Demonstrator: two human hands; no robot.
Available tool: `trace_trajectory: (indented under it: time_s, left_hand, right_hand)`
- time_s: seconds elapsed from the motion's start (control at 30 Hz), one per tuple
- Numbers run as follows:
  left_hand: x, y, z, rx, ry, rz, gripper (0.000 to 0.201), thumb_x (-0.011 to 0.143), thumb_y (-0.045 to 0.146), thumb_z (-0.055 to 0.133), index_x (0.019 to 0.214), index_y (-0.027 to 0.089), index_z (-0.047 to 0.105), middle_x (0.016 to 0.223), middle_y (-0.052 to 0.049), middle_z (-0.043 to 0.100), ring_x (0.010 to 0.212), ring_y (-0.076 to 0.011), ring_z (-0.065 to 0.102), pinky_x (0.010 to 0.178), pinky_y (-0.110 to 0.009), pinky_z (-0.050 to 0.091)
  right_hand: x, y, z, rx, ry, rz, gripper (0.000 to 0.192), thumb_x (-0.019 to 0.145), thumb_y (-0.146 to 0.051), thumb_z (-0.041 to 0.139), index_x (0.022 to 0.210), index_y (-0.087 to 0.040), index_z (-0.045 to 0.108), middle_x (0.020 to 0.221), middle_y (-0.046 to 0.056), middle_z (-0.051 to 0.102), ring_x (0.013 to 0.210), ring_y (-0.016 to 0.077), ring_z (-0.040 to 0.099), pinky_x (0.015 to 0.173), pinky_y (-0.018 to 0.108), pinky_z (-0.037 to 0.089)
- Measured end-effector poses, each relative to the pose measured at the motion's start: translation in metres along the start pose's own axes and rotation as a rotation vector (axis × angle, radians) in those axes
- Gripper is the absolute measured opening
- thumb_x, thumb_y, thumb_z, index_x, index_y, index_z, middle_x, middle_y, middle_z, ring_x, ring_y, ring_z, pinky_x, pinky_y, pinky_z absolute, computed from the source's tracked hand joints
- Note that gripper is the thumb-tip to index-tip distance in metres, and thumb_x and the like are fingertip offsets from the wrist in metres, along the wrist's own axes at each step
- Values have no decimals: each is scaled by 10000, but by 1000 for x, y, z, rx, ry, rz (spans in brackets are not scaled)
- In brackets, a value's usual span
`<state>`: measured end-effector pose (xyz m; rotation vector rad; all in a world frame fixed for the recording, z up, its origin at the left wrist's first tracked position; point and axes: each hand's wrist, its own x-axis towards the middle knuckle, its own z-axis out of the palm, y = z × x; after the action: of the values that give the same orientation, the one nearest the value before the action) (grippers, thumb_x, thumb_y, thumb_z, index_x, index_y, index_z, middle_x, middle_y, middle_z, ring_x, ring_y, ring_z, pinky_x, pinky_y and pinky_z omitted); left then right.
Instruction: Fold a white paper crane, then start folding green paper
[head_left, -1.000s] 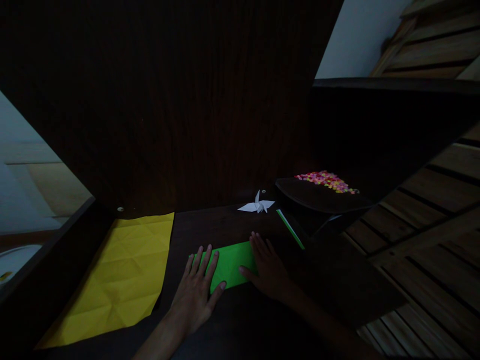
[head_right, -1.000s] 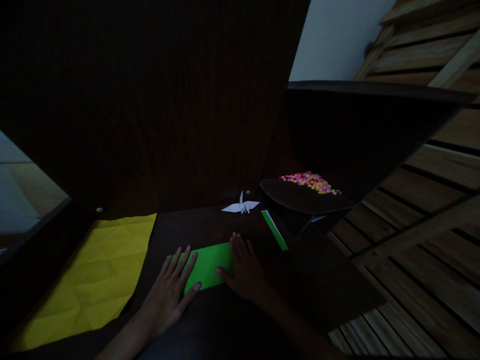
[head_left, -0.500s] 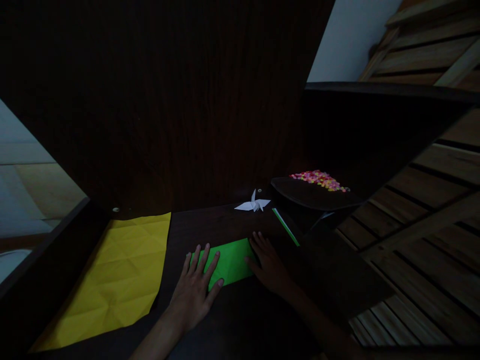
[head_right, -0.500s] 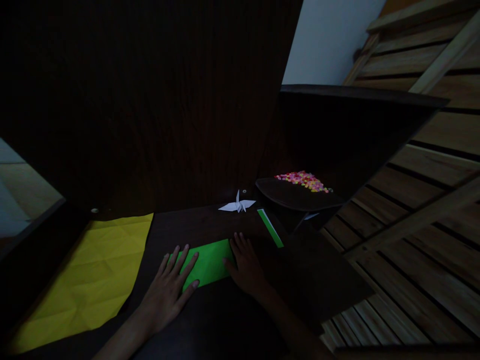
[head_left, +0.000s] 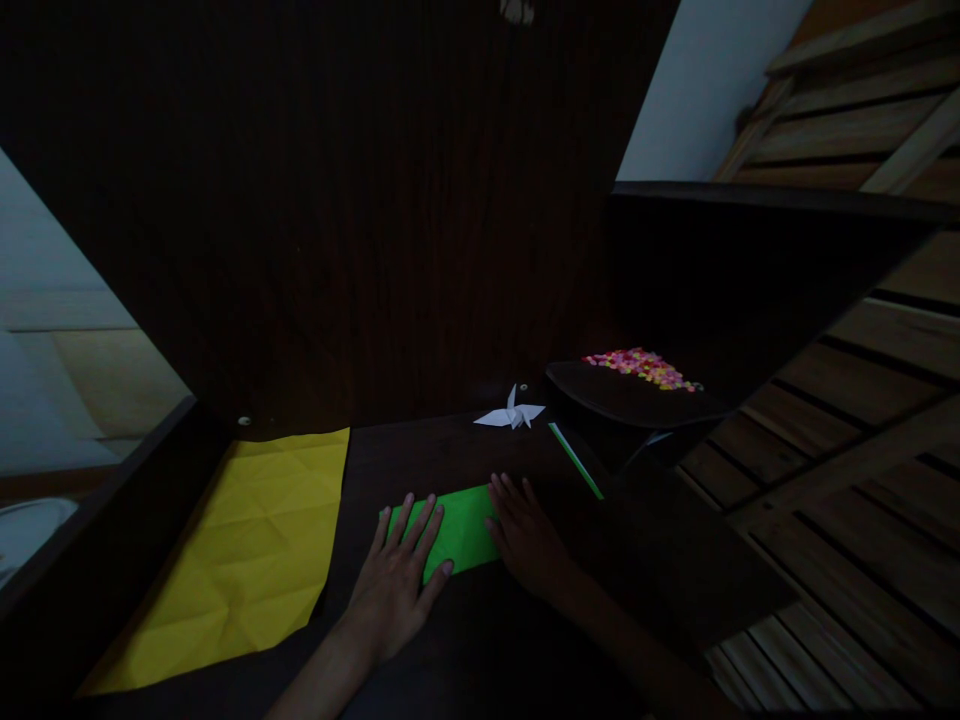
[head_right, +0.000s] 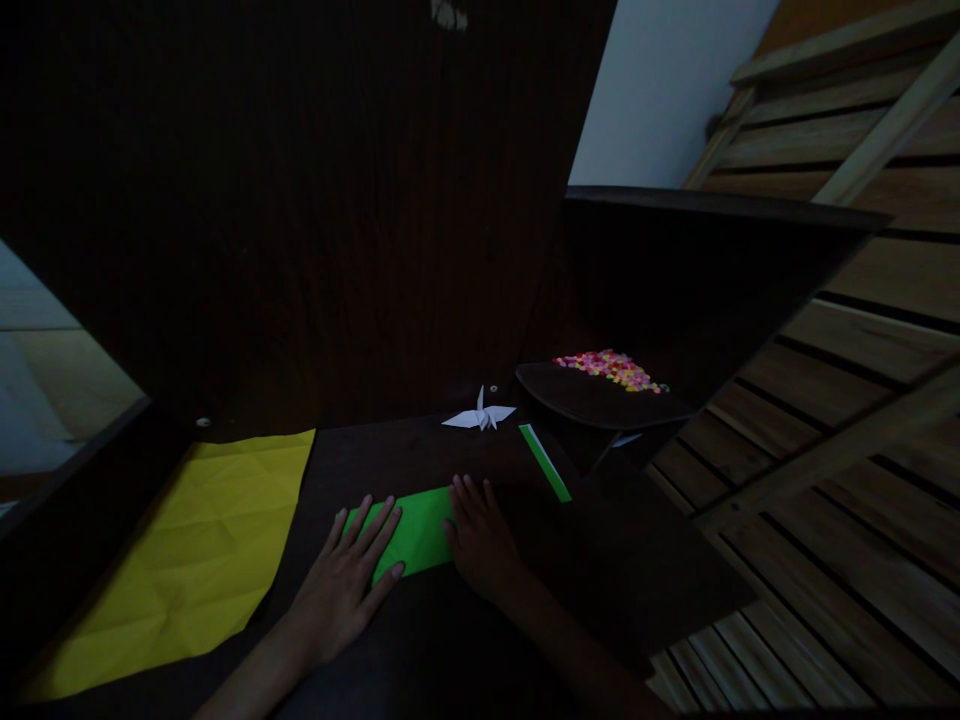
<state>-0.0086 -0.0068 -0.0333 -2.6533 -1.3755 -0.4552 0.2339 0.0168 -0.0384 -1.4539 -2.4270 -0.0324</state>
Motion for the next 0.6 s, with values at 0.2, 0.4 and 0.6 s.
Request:
trace_trajectory:
  time_s: [0.2, 0.4, 0.6]
  left_hand:
    - [0, 0, -1, 8, 1, 5, 640, 968, 516, 364, 1518, 246, 181, 1548, -54, 316, 1418, -314, 267, 1092, -555, 303]
    - [0, -1, 0, 20, -10, 22, 649, 970, 516, 358, 1521, 232, 167, 1545, -60, 320, 1417, -309, 271, 1096, -544, 297]
    - [-1, -4, 3, 6, 23, 21, 724, 964, 525, 361, 1531, 172, 82, 1541, -115, 318, 1415, -295, 283, 1108, -510, 296]
  right_hand:
    - [1, -1, 3, -2, -2, -9, 569, 994, -374, 349, 1460, -49, 315, 1528, 191, 286, 1447, 305, 164, 1154, 548, 244]
    - [15, -12, -3, 17, -112, -77, 568, 992, -357, 357, 1440, -8, 336, 1520, 220, 280, 1435, 314, 206, 1155, 538, 245]
    - [29, -21, -6, 98, -163, -186, 570, 987, -337, 363, 1471, -45, 289, 1541, 190, 244, 1445, 306, 168, 1158, 523, 232]
